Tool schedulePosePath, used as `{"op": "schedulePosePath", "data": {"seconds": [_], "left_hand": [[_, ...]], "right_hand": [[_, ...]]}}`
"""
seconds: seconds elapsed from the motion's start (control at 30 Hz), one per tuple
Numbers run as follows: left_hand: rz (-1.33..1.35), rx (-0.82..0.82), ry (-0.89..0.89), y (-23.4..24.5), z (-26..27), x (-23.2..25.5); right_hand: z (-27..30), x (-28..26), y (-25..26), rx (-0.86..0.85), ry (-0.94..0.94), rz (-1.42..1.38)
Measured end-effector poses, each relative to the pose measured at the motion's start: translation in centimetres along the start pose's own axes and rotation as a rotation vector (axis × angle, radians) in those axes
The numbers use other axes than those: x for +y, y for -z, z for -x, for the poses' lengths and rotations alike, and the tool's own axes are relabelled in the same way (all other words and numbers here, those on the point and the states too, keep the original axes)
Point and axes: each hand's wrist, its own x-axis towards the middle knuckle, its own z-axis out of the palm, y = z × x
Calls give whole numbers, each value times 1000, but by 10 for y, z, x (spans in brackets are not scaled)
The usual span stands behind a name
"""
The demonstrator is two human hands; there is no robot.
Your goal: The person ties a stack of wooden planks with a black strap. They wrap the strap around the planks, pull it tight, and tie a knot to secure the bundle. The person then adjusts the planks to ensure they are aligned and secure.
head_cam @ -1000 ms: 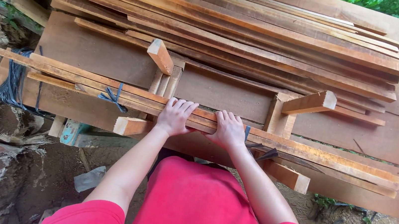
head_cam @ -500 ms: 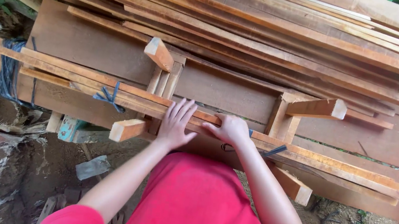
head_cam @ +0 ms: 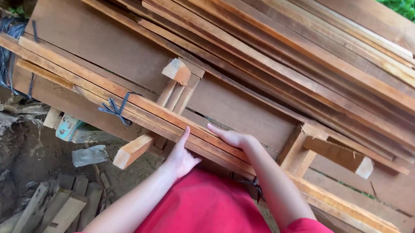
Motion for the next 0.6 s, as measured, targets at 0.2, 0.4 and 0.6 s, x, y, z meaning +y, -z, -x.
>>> {"op": "schedulePosePath", "data": {"seconds": [0.2,0.4,0.6], "left_hand": [[56,61,-19,16,-27,-7],[105,148,-51,42,-51,-24],[199,122,-55,40,-36,-23]], "right_hand": [[-48,4,-3,-39,4,17],[-57,1,-2,-93,-30,-5],[-141,59,-9,-148,-51,-113]]}}
